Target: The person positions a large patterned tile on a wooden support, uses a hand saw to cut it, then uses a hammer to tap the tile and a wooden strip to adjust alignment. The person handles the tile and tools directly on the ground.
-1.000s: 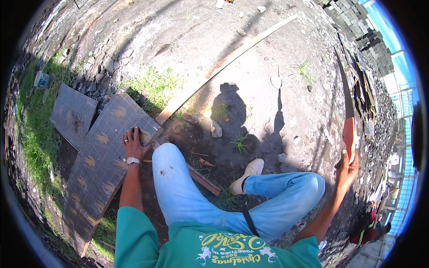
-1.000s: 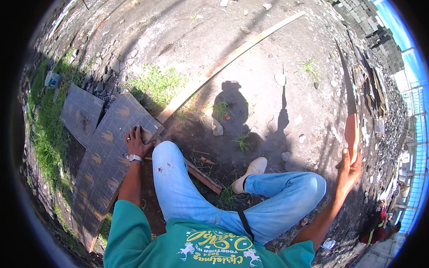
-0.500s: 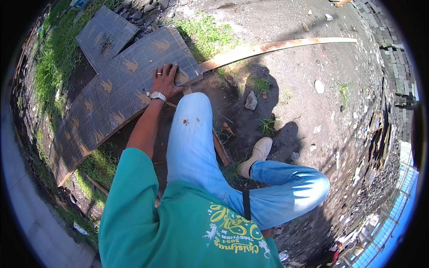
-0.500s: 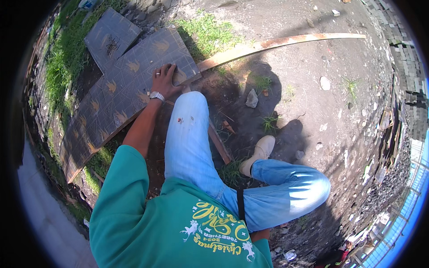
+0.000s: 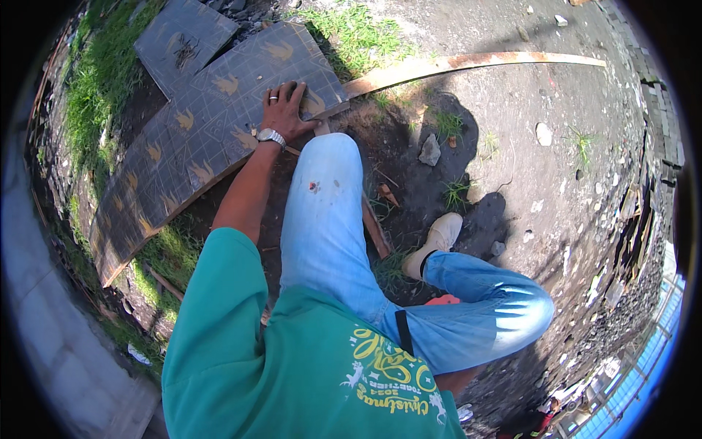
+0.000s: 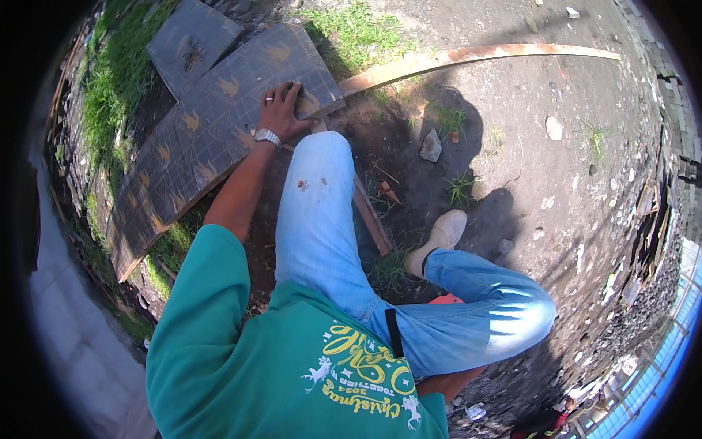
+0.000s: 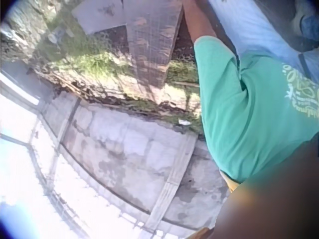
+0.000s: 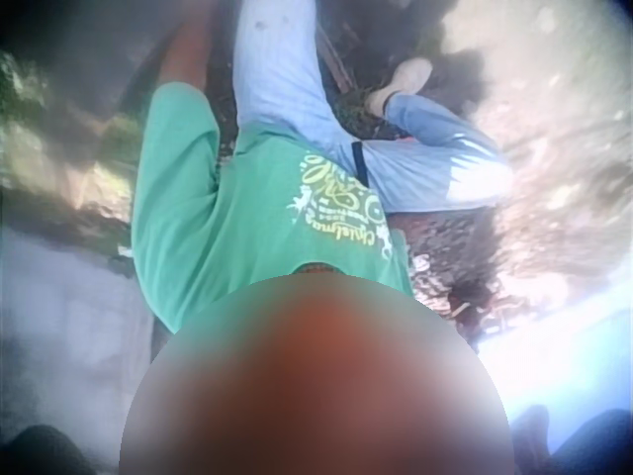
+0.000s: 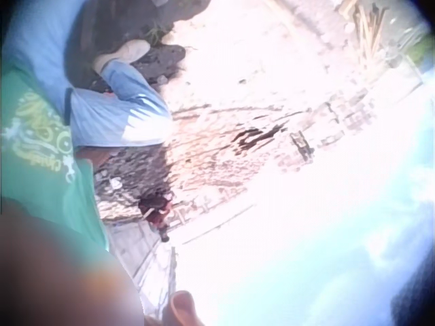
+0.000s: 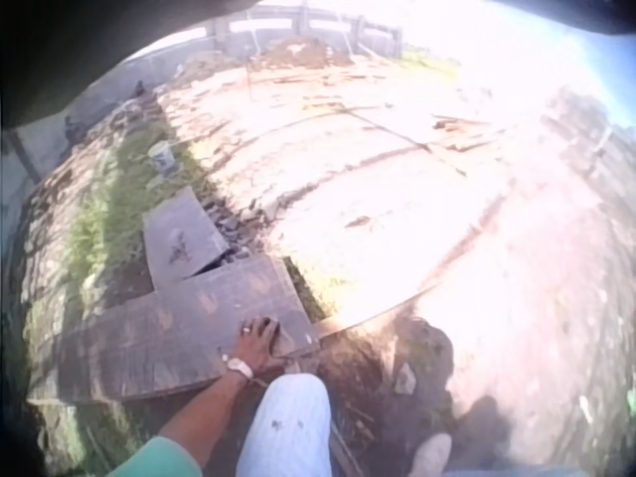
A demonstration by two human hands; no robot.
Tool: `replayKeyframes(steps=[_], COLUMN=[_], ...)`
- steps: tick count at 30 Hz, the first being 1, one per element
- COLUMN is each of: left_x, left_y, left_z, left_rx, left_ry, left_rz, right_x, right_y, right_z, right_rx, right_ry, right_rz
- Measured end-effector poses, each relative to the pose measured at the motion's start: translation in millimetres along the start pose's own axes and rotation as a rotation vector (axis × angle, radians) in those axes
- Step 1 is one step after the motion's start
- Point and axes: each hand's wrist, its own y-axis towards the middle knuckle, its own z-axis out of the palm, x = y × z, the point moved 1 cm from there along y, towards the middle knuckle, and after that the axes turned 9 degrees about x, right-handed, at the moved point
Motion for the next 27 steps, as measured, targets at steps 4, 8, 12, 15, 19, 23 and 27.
replayKeyframes(steps=[4,8,12,15,19,23,27], left_x=[-2.6,-11.2,-10.9,8.0,35.1,44.6,44.4], left_y=[0.7,-0.6,2.1,-4.0,-70.3,-130.4,-128.2], left_z=[-2.4,-2.5,-8.0,-16.0,3.2,34.4,50.8], left_rx=[0.024,0.015,0.052,0.063,0.135,0.252,0.014], left_ry=[-0.013,-0.017,-0.023,-0.456,-1.536,-2.091,-2.297], left_rz=[0.001,-0.027,-0.009,0.024,-0.561,-0.781,-0.886], right_x=[175.6,291.1,254.0,163.1,59.9,8.1,-11.3], right_y=[-59.5,-171.4,-270.0,-321.9,-353.2,-369.3,-385.2], right_z=[50.9,183.4,370.1,472.0,524.2,556.0,580.1], right_rx=[-0.082,0.235,0.904,1.124,1.309,1.326,1.289], right_ry=[-0.010,0.039,-0.044,-0.540,-0.808,-0.848,-0.936], right_rz=[-0.699,-1.054,-0.968,-0.903,-0.774,-0.762,-0.844])
